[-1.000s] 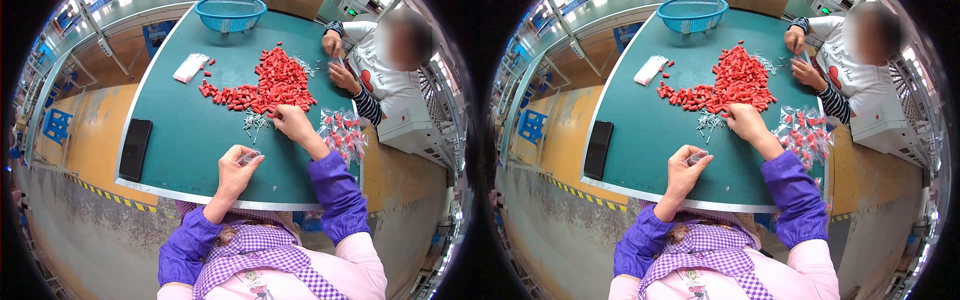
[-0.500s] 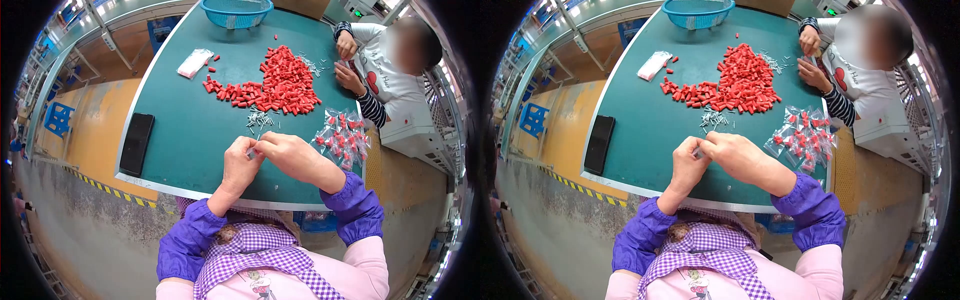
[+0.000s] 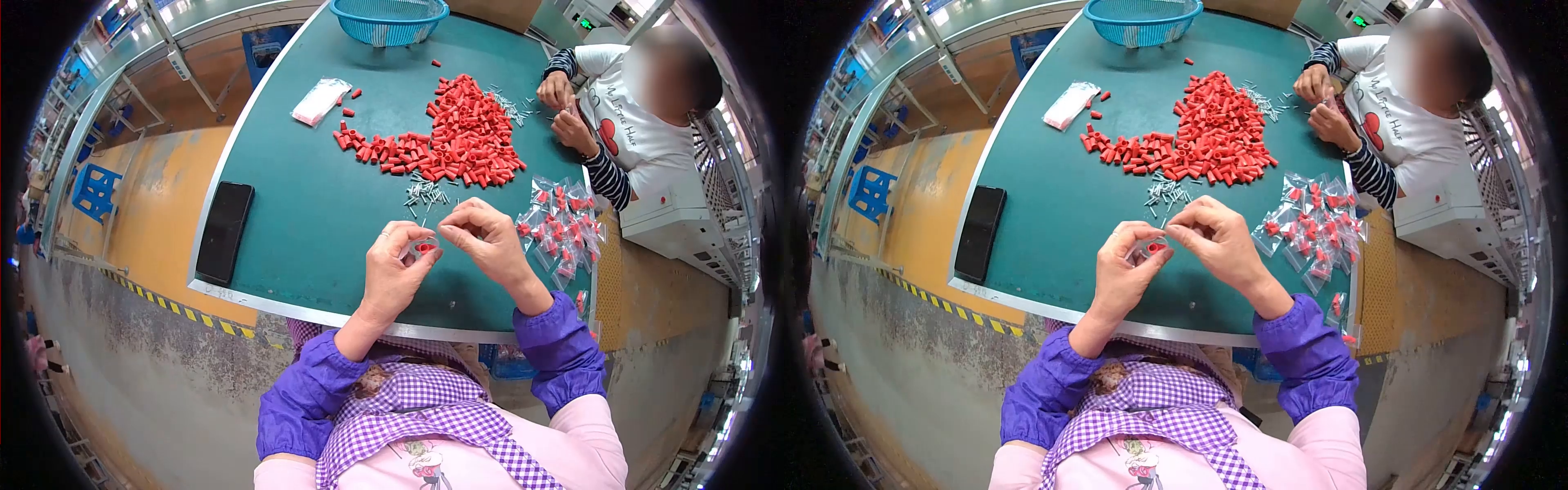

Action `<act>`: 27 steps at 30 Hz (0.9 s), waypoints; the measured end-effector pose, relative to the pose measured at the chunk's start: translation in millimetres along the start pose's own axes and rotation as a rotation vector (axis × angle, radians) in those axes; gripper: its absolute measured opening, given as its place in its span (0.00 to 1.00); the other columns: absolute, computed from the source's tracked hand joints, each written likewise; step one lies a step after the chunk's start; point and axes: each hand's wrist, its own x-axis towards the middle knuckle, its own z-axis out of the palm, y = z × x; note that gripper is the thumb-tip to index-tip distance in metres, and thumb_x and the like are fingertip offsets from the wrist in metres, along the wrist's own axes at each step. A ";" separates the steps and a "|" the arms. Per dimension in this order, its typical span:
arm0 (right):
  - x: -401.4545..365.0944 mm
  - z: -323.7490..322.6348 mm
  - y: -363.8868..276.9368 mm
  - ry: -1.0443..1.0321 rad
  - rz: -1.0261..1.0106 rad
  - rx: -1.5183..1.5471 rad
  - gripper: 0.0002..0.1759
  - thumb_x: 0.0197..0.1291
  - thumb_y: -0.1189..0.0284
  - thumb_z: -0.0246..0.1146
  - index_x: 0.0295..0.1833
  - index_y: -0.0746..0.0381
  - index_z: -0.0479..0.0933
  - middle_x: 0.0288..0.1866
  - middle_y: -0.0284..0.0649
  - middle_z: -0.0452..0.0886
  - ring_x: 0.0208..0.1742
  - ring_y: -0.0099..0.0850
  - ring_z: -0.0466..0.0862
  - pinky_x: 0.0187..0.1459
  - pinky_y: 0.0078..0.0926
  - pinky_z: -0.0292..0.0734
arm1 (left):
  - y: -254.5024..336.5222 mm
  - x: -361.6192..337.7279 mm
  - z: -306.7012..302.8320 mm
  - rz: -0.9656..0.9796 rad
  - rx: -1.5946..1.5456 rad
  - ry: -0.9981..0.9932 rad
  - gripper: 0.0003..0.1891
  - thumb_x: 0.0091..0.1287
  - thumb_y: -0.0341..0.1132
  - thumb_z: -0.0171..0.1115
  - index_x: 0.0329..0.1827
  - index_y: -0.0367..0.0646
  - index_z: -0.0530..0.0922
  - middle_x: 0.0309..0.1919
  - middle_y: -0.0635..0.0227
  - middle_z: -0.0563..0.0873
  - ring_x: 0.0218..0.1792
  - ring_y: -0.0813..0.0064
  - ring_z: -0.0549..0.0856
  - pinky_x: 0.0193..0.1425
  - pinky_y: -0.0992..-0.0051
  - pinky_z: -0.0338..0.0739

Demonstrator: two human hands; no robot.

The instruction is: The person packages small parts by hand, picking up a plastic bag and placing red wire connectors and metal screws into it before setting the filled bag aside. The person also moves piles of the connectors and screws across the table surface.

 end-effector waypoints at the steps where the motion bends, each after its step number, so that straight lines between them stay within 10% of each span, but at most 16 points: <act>1: -1.7 3.7 4.9 0.031 0.039 0.127 0.06 0.56 0.76 0.65 0.38 0.66 0.78 0.33 0.33 0.76 0.31 0.17 0.76 0.32 0.14 0.71 | 0.1 -1.5 -1.7 0.019 -0.062 -0.009 0.09 0.56 0.24 0.67 0.39 0.39 0.80 0.39 0.72 0.77 0.29 0.87 0.76 0.29 0.85 0.71; 27: -14.5 18.1 23.2 -0.013 0.269 0.762 0.08 0.59 0.72 0.65 0.39 0.66 0.79 0.33 0.33 0.80 0.35 0.19 0.77 0.40 0.17 0.72 | -0.5 -6.8 -10.1 -0.388 -0.476 -0.075 0.17 0.65 0.29 0.61 0.56 0.38 0.73 0.30 0.72 0.83 0.19 0.89 0.74 0.22 0.88 0.67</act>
